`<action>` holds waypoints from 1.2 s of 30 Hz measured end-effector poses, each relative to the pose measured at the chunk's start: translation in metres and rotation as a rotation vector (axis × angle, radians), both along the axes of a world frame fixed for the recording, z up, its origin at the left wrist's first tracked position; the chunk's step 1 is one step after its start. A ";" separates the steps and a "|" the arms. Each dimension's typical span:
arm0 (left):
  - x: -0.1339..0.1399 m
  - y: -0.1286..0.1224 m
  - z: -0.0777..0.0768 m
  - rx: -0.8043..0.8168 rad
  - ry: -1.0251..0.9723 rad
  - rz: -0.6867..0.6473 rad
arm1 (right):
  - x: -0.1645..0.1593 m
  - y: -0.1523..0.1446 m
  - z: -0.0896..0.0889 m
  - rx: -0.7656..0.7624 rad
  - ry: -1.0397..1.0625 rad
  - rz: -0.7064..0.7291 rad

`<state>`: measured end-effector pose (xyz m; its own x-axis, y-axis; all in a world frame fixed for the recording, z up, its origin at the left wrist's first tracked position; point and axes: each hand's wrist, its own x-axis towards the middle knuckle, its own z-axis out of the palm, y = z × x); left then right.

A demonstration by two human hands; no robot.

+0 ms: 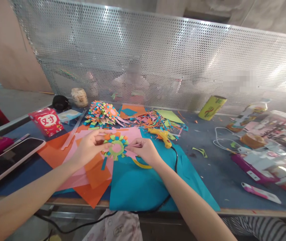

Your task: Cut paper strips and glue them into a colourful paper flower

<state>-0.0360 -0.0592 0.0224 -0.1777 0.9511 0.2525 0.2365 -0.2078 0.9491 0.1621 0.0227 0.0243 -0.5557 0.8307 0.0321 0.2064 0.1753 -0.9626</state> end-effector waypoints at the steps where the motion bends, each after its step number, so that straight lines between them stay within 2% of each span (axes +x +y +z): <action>1: 0.000 0.000 0.000 0.008 0.013 0.008 | 0.000 0.000 0.000 0.003 -0.006 -0.007; 7: 0.000 0.000 0.002 0.036 -0.011 0.047 | 0.002 0.001 0.002 0.001 -0.015 -0.053; 11: -0.003 0.000 0.005 0.045 -0.034 0.043 | 0.004 0.003 0.006 0.028 0.028 -0.021; 15: 0.001 -0.004 0.008 0.044 -0.056 -0.048 | 0.002 -0.001 0.007 -0.010 0.104 0.068; 18: 0.006 -0.005 0.007 0.044 -0.031 -0.087 | 0.000 -0.004 0.004 0.035 0.058 0.127; 21: 0.005 -0.003 0.007 0.063 -0.024 -0.061 | 0.000 -0.002 0.004 0.072 0.045 0.030; 24: -0.006 0.000 0.012 0.106 -0.004 0.078 | 0.006 0.005 0.005 0.095 0.095 -0.114; 27: -0.022 0.000 0.019 0.106 0.155 0.188 | 0.013 0.017 0.001 0.254 0.091 -0.245; 31: -0.036 0.001 0.021 0.009 0.568 0.226 | 0.017 0.031 -0.013 0.534 -0.024 -0.397; 33: -0.035 0.004 0.016 -0.029 0.766 0.206 | 0.017 0.036 -0.018 0.583 -0.080 -0.405; 36: -0.028 0.010 0.003 -0.043 0.923 0.108 | 0.015 0.038 -0.022 0.558 -0.057 -0.368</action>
<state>-0.0637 -0.0495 0.0256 -0.0122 0.9530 0.3026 0.9178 -0.1095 0.3817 0.1774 0.0608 0.0020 -0.2526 0.8337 0.4910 0.3955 0.5521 -0.7340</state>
